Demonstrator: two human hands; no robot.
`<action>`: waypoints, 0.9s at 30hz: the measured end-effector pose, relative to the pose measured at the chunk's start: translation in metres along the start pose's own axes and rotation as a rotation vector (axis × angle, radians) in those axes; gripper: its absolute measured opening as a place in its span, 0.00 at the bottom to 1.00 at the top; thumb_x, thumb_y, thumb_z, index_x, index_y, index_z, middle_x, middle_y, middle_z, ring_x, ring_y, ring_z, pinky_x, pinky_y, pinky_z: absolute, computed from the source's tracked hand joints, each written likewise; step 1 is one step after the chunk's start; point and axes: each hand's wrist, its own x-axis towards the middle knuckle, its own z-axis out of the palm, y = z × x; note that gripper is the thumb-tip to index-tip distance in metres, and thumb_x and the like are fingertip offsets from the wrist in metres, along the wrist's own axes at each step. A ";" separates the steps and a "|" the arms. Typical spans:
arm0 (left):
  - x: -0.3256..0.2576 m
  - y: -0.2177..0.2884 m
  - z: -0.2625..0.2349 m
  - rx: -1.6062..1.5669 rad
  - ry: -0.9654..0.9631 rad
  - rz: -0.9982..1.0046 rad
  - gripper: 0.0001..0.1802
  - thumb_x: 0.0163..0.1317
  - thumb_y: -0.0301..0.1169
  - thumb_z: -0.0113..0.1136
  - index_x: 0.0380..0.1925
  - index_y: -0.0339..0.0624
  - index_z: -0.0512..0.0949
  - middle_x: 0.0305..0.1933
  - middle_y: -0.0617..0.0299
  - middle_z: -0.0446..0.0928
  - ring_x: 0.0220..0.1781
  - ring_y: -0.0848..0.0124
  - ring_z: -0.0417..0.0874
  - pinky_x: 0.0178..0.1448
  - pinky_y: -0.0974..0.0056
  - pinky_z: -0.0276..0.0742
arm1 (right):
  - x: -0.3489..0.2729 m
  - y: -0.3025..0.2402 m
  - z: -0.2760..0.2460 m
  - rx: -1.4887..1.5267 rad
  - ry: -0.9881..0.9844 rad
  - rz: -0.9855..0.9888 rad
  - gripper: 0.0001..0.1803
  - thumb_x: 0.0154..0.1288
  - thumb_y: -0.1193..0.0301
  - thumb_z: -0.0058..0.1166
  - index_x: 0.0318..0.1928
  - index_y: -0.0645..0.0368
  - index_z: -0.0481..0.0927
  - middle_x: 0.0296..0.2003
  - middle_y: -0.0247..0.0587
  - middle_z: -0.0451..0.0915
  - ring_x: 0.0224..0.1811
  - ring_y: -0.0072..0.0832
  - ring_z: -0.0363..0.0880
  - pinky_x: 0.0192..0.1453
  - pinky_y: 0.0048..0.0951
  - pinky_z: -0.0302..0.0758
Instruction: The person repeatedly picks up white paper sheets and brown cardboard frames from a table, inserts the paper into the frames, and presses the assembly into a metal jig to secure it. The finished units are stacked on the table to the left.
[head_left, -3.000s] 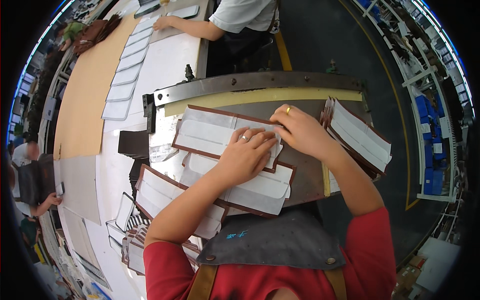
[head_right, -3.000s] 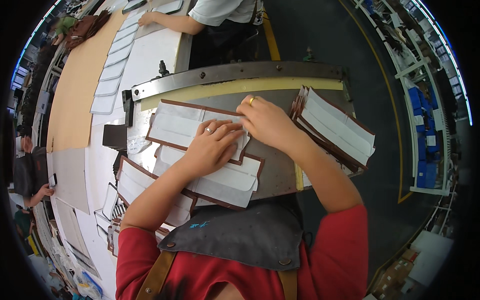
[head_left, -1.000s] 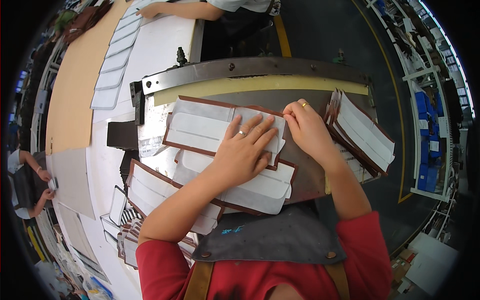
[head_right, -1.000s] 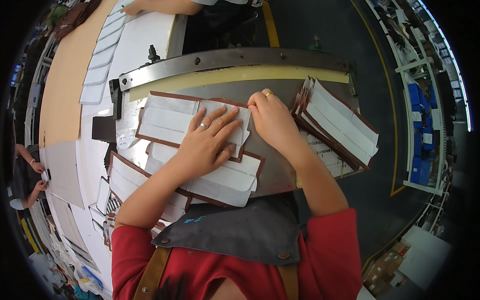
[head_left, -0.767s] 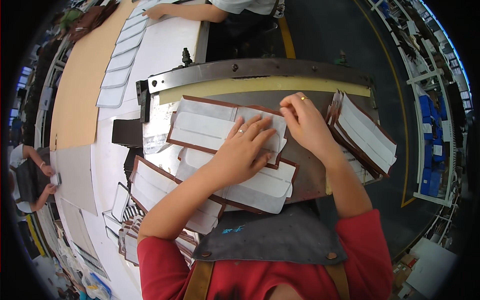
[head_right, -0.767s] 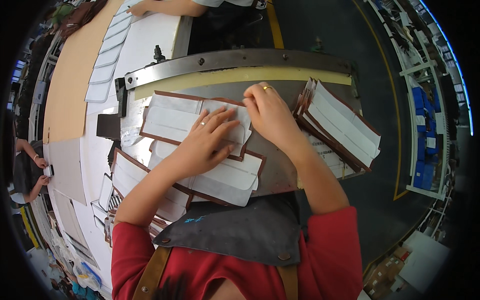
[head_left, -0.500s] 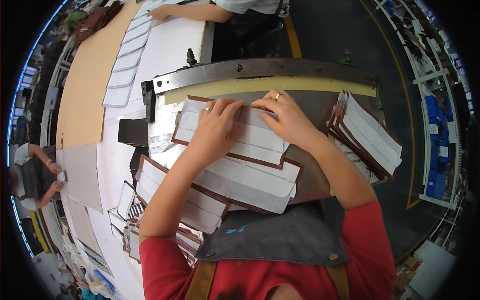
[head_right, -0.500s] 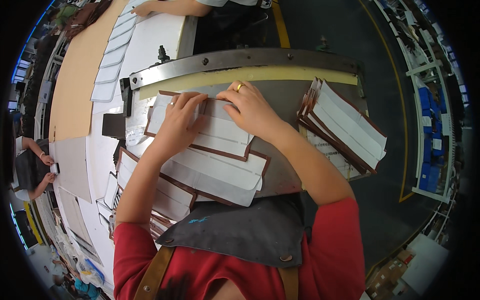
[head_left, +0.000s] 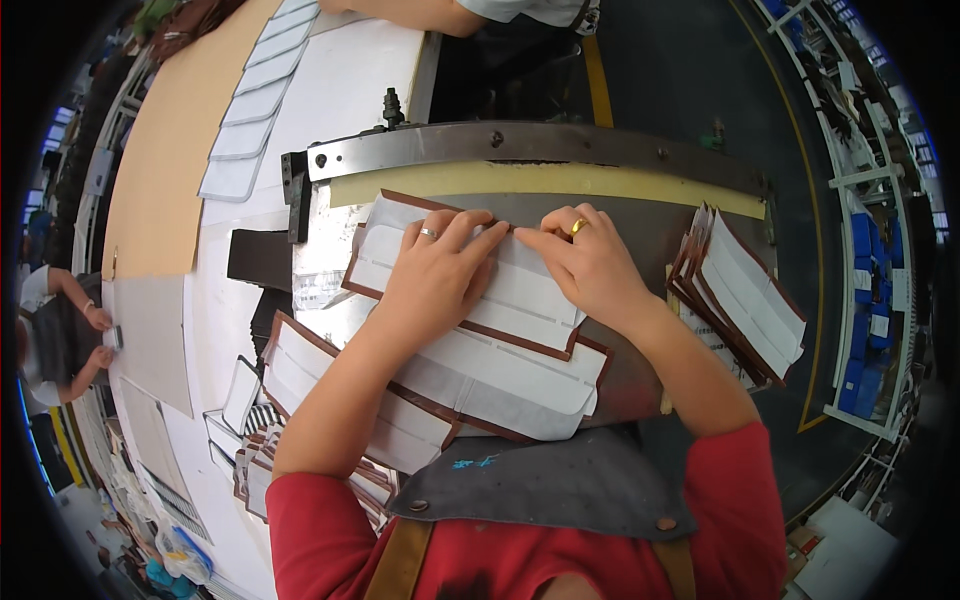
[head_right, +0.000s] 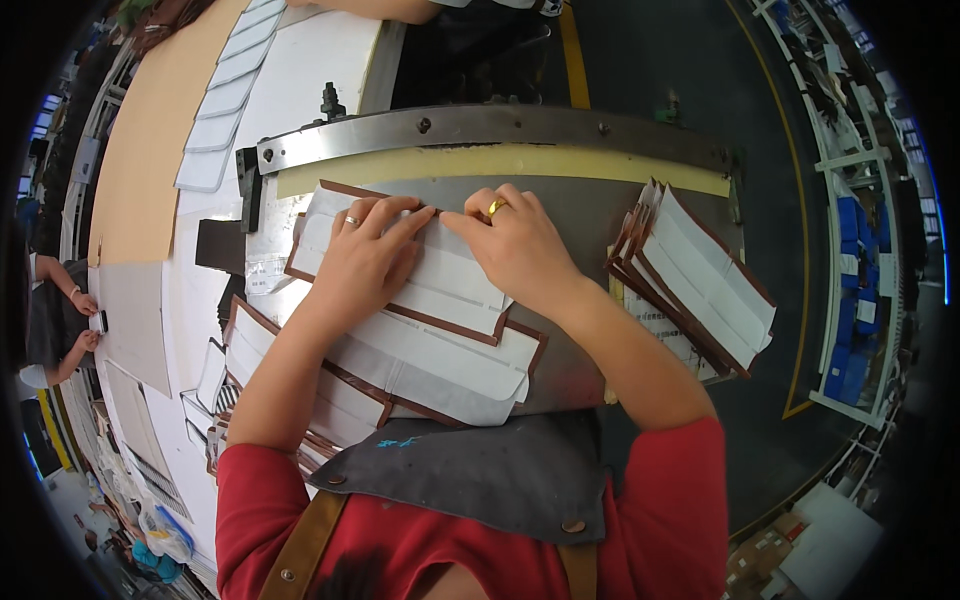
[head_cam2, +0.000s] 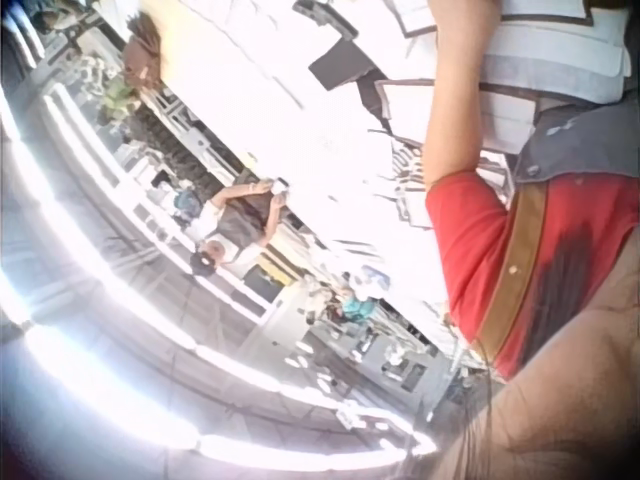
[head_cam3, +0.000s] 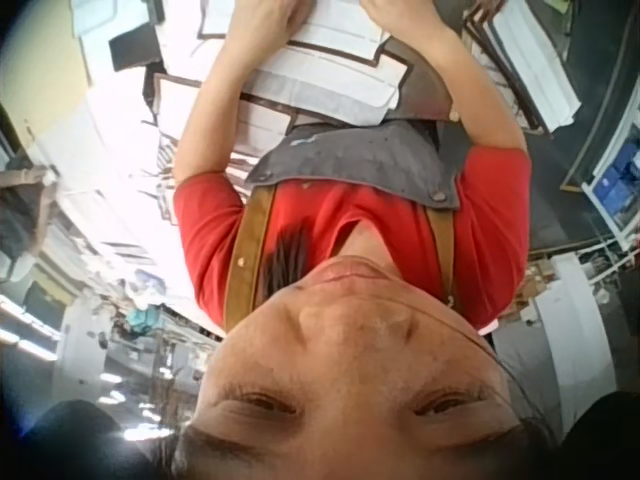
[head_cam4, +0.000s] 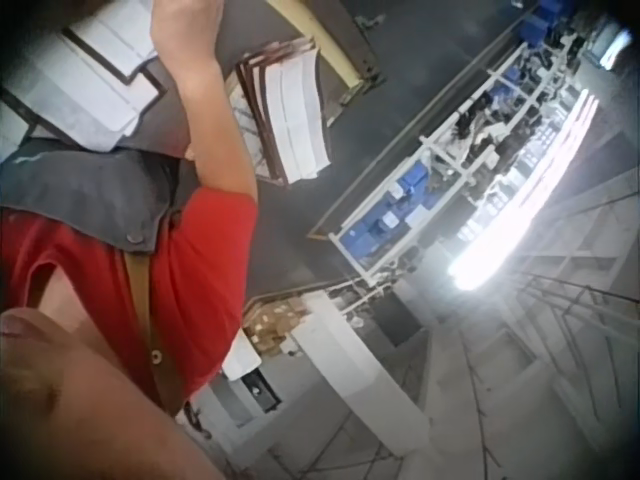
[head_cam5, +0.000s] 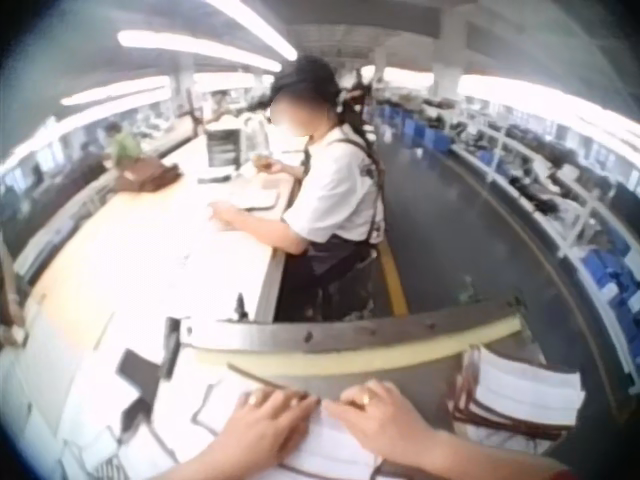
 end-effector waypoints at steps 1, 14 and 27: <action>0.001 0.000 -0.001 -0.033 0.003 -0.014 0.24 0.55 0.26 0.59 0.54 0.47 0.73 0.53 0.61 0.72 0.55 0.58 0.69 0.59 0.54 0.63 | 0.001 0.000 0.000 0.045 0.012 0.033 0.15 0.56 0.77 0.54 0.46 0.57 0.81 0.34 0.32 0.72 0.38 0.31 0.70 0.43 0.32 0.67; -0.001 0.003 0.004 -0.012 0.034 0.042 0.25 0.54 0.22 0.57 0.54 0.46 0.72 0.56 0.63 0.71 0.56 0.59 0.69 0.60 0.55 0.61 | -0.012 0.001 -0.011 0.253 0.023 0.253 0.11 0.56 0.79 0.55 0.41 0.57 0.80 0.36 0.35 0.73 0.40 0.34 0.72 0.48 0.35 0.68; 0.010 0.010 -0.002 0.153 -0.037 0.141 0.28 0.50 0.22 0.58 0.56 0.44 0.72 0.56 0.65 0.71 0.59 0.63 0.69 0.63 0.57 0.63 | -0.018 0.005 -0.011 -0.137 0.009 -0.081 0.15 0.52 0.80 0.55 0.43 0.61 0.81 0.33 0.32 0.73 0.35 0.30 0.70 0.39 0.30 0.67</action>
